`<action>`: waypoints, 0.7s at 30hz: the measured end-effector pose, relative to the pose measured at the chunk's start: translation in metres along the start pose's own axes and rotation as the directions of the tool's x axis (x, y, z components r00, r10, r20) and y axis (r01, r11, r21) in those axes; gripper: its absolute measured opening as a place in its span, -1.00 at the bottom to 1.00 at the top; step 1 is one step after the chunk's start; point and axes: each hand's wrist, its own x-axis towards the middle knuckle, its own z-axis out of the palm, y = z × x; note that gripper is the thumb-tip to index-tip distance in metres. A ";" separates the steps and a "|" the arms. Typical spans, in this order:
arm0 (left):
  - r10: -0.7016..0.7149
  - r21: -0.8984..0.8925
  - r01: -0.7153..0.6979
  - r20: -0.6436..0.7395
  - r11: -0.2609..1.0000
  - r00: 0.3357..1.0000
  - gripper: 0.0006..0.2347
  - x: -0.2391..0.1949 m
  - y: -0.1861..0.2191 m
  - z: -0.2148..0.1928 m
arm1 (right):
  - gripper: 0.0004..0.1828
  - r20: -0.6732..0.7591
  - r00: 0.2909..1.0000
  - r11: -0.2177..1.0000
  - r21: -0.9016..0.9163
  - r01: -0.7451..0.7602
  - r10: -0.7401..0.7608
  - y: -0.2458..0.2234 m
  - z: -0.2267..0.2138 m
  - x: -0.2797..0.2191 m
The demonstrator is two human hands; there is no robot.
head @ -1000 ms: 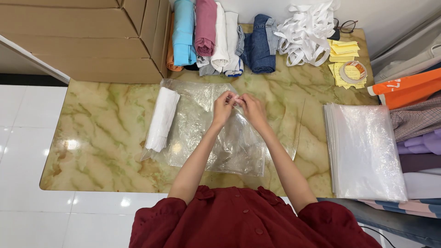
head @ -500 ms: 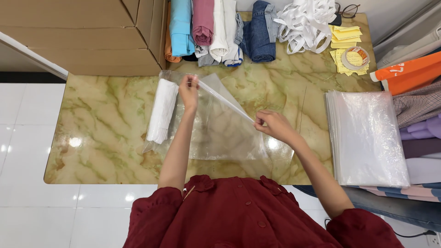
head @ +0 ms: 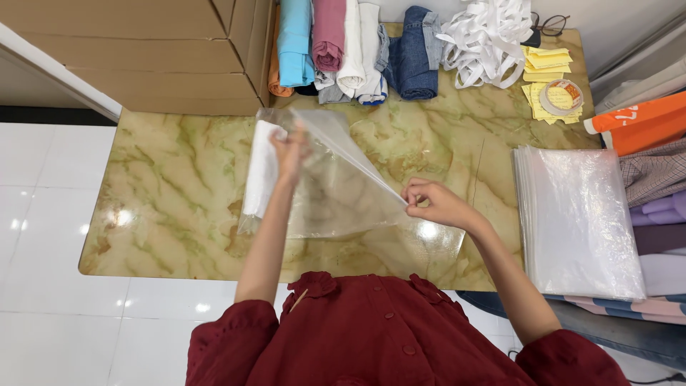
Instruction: The person folds a white garment and places it into a clear plastic bag on a marble countertop. They then pick up a pair of folded jeans, unfold them, and hang them on a metal hanger on a clothing rack.
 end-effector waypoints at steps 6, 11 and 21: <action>-0.229 0.059 0.221 0.286 0.973 0.930 -0.77 -0.073 -0.023 0.039 | -0.81 0.147 0.984 0.995 0.047 0.093 -0.099 -0.004 0.022 0.020; -0.176 0.104 0.150 0.333 0.983 0.926 -0.84 -0.099 -0.031 0.044 | -0.70 -0.007 1.000 0.997 0.079 0.010 -0.009 0.002 0.031 0.032; -0.211 0.109 0.181 0.458 0.977 0.863 -0.73 -0.125 -0.039 0.064 | -0.72 -0.222 0.971 0.980 0.194 -0.042 0.086 0.056 0.052 0.078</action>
